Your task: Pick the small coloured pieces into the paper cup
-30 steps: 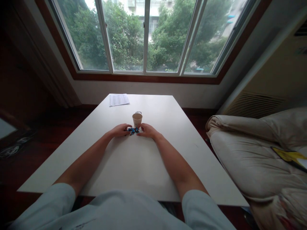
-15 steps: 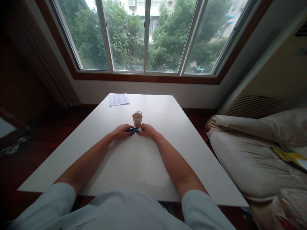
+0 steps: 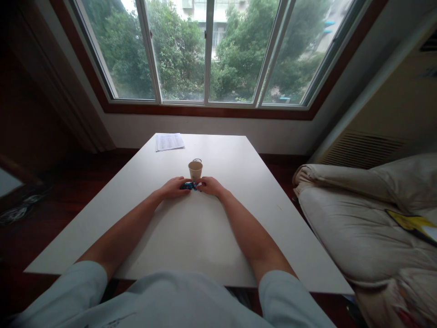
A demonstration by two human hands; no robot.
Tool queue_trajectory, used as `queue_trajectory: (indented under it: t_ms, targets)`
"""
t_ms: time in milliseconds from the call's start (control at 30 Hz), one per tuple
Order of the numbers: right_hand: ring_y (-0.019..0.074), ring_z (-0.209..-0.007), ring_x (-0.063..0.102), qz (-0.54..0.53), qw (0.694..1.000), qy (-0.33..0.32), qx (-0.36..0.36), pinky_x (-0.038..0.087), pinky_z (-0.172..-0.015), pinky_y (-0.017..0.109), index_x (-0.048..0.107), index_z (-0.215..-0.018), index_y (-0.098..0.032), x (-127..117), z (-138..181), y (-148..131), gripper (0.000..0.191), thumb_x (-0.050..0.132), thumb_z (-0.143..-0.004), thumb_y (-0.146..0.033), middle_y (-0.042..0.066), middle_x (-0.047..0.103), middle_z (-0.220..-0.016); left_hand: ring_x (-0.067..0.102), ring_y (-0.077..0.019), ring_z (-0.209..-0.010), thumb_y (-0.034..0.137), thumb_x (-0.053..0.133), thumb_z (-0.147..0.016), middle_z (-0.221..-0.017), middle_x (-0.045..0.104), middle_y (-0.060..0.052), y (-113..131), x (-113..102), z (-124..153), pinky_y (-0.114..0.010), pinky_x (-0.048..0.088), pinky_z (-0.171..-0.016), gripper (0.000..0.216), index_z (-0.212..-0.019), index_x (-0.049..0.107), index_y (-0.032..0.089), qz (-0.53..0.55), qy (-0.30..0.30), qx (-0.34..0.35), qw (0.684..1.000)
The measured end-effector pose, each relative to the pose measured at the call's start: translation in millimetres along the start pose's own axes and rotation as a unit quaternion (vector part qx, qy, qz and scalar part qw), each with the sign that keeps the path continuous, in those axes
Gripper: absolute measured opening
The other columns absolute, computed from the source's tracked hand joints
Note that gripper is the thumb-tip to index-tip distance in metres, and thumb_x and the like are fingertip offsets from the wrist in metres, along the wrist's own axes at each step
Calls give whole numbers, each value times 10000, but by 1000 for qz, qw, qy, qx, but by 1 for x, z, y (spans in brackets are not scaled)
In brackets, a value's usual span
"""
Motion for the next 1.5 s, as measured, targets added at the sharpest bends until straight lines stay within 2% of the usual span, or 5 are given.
queue_trajectory:
  t_ms: [300,767,933,1233,1500]
  targets:
    - [113,-669,532,24,995,92,32,396,-667,230,770,-985,-231,-14,2,26,243,558,-869,-208,5,701,-809,619,-227,-959,552,493,-906,-1037,615,-51,3,0,1,-305,447,-838,527,-1405,518,385,-24,7,-16,1000]
    - [140,-798,598,98,994,47,29,433,-770,241,742,-1101,-289,-9,2,14,305,549,-889,-184,11,690,-923,649,-227,-911,567,404,-944,-1018,664,-51,24,3,0,-309,442,-817,531,-1440,466,387,-87,7,-36,996]
    - [151,-848,614,114,992,36,31,439,-803,245,743,-1115,-296,-7,2,13,313,536,-908,-185,16,693,-939,663,-232,-931,569,380,-955,-1049,694,-46,28,3,0,-309,450,-810,500,-1403,507,389,-81,2,-35,996]
    - [145,-851,612,106,994,20,12,442,-814,238,710,-1201,-305,-5,2,11,359,514,-922,-192,15,694,-980,662,-223,-1029,555,338,-980,-1141,723,-37,13,0,1,-303,460,-854,451,-1188,662,320,-40,26,-95,994]
    - [175,-926,636,121,993,3,8,445,-858,252,693,-1239,-344,-3,1,7,416,527,-903,-164,17,706,-1012,661,-234,-1040,507,363,-987,-1143,724,-53,4,-3,2,-325,472,-855,419,-1229,640,306,-33,48,-125,990]
Point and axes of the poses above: each hand's wrist, its own z-axis away from the middle knuckle, its own x-axis out of the palm, y = z × x, the point moved 10 cm from there along -z, towards the middle knuckle
